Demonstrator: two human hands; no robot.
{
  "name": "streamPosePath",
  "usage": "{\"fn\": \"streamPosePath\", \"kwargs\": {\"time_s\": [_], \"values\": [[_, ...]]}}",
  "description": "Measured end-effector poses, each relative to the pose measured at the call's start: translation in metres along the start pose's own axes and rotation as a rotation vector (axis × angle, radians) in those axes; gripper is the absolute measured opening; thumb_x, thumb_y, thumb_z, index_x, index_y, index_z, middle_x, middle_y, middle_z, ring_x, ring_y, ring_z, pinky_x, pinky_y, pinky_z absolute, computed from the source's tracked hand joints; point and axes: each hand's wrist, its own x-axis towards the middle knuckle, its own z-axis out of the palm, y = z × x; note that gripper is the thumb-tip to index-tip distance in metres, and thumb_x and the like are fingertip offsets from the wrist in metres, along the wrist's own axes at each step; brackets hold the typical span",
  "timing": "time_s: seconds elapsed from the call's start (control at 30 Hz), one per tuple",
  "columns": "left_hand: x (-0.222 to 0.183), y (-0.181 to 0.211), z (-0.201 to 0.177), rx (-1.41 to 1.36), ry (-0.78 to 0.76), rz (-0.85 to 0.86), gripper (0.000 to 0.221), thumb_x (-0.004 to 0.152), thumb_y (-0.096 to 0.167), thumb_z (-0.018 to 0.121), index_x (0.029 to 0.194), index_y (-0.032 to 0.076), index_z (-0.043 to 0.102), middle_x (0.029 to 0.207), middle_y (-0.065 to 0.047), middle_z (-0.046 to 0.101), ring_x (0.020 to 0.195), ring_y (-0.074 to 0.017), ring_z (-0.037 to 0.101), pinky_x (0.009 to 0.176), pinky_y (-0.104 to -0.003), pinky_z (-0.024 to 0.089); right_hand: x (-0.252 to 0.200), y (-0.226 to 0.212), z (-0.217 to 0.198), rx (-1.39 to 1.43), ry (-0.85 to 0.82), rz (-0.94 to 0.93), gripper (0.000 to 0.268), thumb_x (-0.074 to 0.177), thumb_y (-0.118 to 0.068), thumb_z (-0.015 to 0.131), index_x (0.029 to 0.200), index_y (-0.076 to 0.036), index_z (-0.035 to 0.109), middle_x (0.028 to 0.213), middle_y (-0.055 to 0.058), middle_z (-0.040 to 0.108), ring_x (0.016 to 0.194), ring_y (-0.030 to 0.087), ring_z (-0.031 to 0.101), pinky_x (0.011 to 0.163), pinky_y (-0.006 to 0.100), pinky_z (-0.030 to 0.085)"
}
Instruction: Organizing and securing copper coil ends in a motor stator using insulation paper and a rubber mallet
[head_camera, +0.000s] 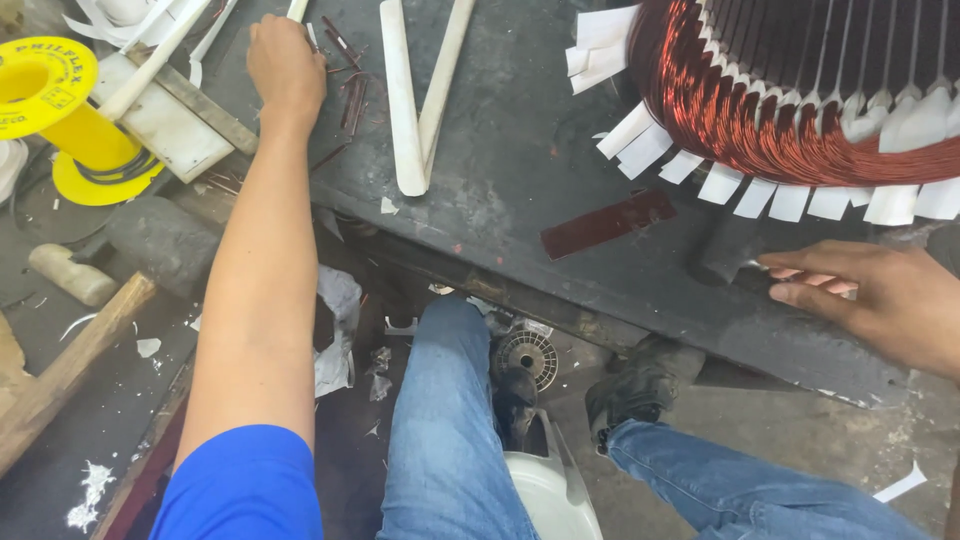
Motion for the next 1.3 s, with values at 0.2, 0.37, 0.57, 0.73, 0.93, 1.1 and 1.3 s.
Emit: {"fn": "streamPosePath", "kwargs": {"time_s": [0.2,0.37,0.57,0.73,0.93,1.1,1.3], "values": [[0.004,0.002,0.003,-0.173,-0.025,-0.181,0.029,0.076,0.017,0.101,0.087,0.003,0.078,0.089,-0.017,0.082,0.086,-0.04,0.081,0.067,-0.051,0.064,-0.01,-0.019,-0.015,0.071,-0.061,0.07,0.047,0.094,-0.044,0.069,0.139,-0.038,0.079,0.132,-0.008,0.085,0.114,0.017,0.084,0.108,0.032,0.059],[0.005,0.0,-0.001,0.154,-0.06,-0.158,0.018,0.088,0.016,0.081,0.104,0.007,0.084,0.097,-0.019,0.083,0.09,-0.0439,0.08,0.071,-0.056,0.065,-0.032,-0.045,-0.039,0.206,-0.088,0.143,0.044,0.096,-0.033,0.072,0.138,-0.03,0.08,0.131,-0.005,0.087,0.12,0.015,0.081,0.11,0.032,0.056],[-0.072,0.037,-0.095,0.227,0.172,0.228,0.023,0.1,0.028,0.083,0.111,0.01,0.092,0.105,-0.018,0.069,0.085,-0.0386,0.072,0.068,-0.047,0.059,-0.035,-0.038,-0.04,0.173,-0.037,-0.112,0.047,0.097,-0.041,0.067,0.139,-0.024,0.076,0.138,-0.002,0.081,0.114,0.02,0.081,0.107,0.041,0.061],[-0.23,0.245,-0.228,-0.719,0.095,0.134,0.006,0.115,-0.001,0.07,0.111,-0.001,0.075,0.101,-0.018,0.073,0.092,-0.0343,0.065,0.076,-0.048,0.047,-0.022,-0.072,-0.014,0.23,0.181,-0.488,0.045,0.104,-0.038,0.061,0.14,-0.013,0.071,0.138,0.01,0.077,0.106,0.024,0.082,0.098,0.042,0.066],[-0.291,0.41,-0.206,-1.444,-0.404,0.076,0.016,0.106,0.011,0.063,0.11,0.0,0.075,0.093,-0.018,0.077,0.089,-0.0341,0.078,0.082,-0.045,0.061,-0.001,-0.091,0.017,0.584,0.537,-0.298,0.026,0.109,-0.022,0.07,0.12,-0.001,0.08,0.088,0.016,0.08,0.076,0.033,0.081,0.064,0.043,0.067],[-0.265,0.431,-0.193,-1.336,-0.382,0.281,0.018,0.106,0.016,0.066,0.111,0.003,0.078,0.094,-0.016,0.077,0.087,-0.0337,0.08,0.074,-0.042,0.064,0.021,-0.052,-0.002,1.017,0.65,-0.15,0.02,0.11,-0.016,0.071,0.12,0.001,0.076,0.093,0.018,0.074,0.072,0.025,0.08,0.063,0.041,0.076],[-0.278,0.323,-0.206,-1.124,-0.382,0.783,0.016,0.11,0.011,0.061,0.113,0.0,0.073,0.103,-0.012,0.073,0.088,-0.0285,0.072,0.081,-0.041,0.058,0.044,-0.059,-0.022,0.709,0.678,-0.027,0.027,0.106,-0.015,0.074,0.131,-0.006,0.07,0.08,0.001,0.076,0.056,0.008,0.066,0.063,0.026,0.06]]}}
